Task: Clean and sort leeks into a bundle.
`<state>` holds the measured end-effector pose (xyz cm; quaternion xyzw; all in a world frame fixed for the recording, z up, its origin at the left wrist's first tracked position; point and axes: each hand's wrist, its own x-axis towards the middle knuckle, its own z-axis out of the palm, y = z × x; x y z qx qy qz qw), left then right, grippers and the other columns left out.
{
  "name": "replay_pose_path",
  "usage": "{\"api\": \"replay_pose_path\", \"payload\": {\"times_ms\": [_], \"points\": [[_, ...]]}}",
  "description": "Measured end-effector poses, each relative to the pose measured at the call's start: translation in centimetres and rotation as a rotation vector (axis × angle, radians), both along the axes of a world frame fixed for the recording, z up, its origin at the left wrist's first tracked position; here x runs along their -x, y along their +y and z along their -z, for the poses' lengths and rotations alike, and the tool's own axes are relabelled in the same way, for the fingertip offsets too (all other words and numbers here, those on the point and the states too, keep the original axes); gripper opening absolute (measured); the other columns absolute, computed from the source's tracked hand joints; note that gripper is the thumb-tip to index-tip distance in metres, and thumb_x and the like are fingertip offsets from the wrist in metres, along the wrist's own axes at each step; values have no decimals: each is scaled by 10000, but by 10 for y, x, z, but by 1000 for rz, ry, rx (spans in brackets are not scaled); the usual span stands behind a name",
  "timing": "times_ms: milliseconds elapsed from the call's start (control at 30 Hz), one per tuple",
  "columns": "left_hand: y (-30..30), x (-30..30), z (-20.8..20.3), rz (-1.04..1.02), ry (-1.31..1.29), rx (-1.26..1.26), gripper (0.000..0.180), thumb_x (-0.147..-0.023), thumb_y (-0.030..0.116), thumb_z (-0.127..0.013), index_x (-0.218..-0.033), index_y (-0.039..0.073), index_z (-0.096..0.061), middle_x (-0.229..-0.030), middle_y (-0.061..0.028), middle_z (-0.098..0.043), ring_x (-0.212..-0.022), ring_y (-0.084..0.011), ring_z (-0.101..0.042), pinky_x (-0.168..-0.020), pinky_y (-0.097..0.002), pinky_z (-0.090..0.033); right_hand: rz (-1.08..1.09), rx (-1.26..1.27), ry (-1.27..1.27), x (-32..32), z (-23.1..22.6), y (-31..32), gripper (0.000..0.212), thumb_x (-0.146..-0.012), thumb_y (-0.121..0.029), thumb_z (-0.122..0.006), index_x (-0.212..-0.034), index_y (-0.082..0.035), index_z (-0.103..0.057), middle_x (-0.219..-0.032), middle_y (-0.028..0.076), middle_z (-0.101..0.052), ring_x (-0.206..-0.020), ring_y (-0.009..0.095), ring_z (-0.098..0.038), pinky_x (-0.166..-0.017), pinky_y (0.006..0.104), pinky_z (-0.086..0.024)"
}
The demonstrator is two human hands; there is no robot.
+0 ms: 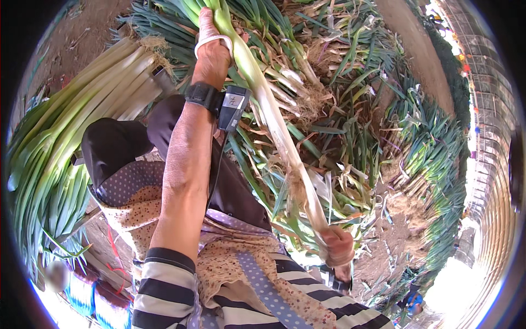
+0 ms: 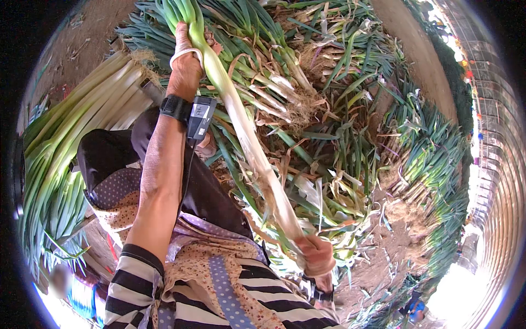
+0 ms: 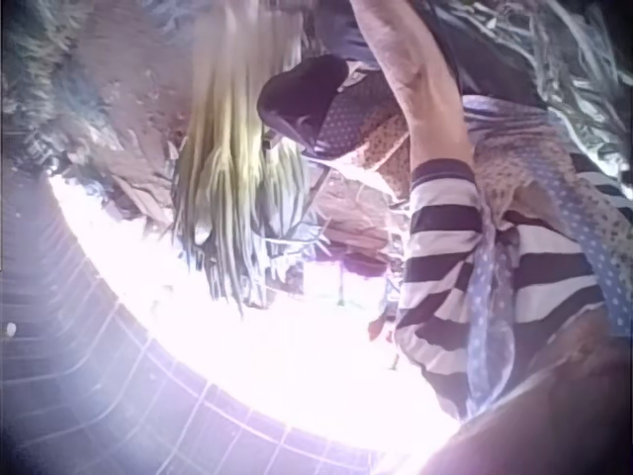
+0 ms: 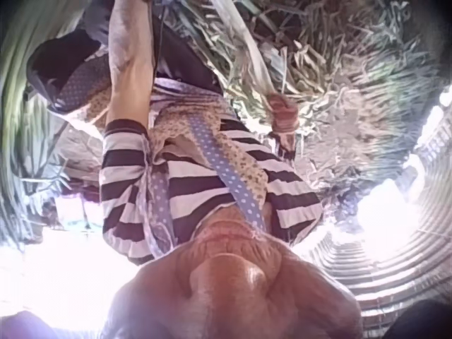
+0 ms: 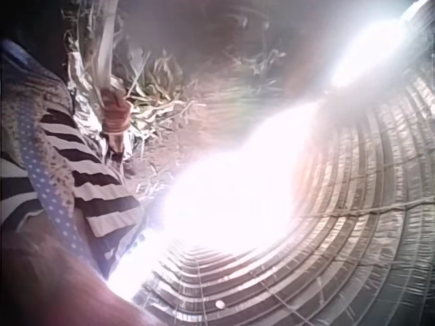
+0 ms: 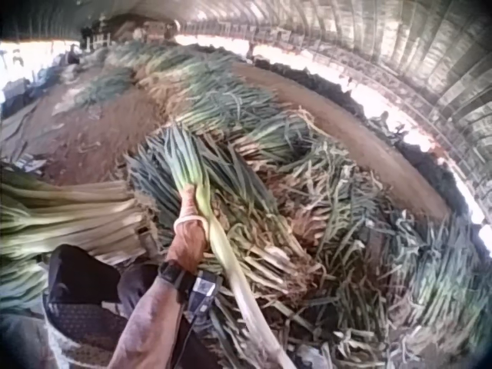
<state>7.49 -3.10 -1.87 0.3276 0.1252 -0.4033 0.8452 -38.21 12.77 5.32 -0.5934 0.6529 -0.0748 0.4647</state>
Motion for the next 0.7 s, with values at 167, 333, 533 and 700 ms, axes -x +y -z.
{"api": "replay_pose_path", "payload": {"times_ms": [167,333,533,700], "points": [[1,-13,-12,-138,-88,10,567,-757,678,-568,-918,134,-555,-698,-52,-548,-597,-242,-524,-693,-472,-457,99,113,221,203,104,19,274,-795,-255,-706,-988,-62,-690,-777,27,-674,-648,108,-589,-596,265,-471],[9,3,-37,-153,-21,74,574,-844,639,-501,-992,85,-518,-769,-89,-529,-700,-272,-531,-727,-479,-498,-97,266,961,184,95,-49,679,-768,-618,-580,-1232,-122,-579,-1257,154,-540,-1181,292,-498,-962,421,-414],[6,6,-10,-164,-126,147,488,-842,530,-608,-1012,80,-525,-834,-111,-573,-759,-308,-565,-781,-499,-513,-316,947,465,-77,51,-125,782,-647,-574,-754,-1228,-93,-548,-1292,152,-515,-1171,277,-510,-919,406,-486],[3,2,-10,-11,-61,335,464,-794,440,-711,-1037,87,-531,-863,-127,-586,-845,-333,-581,-861,-519,-500,-422,980,335,-152,53,-174,564,-696,-470,-777,-1016,-47,-587,-990,89,-653,-845,157,-620,-721,291,-493]]}}
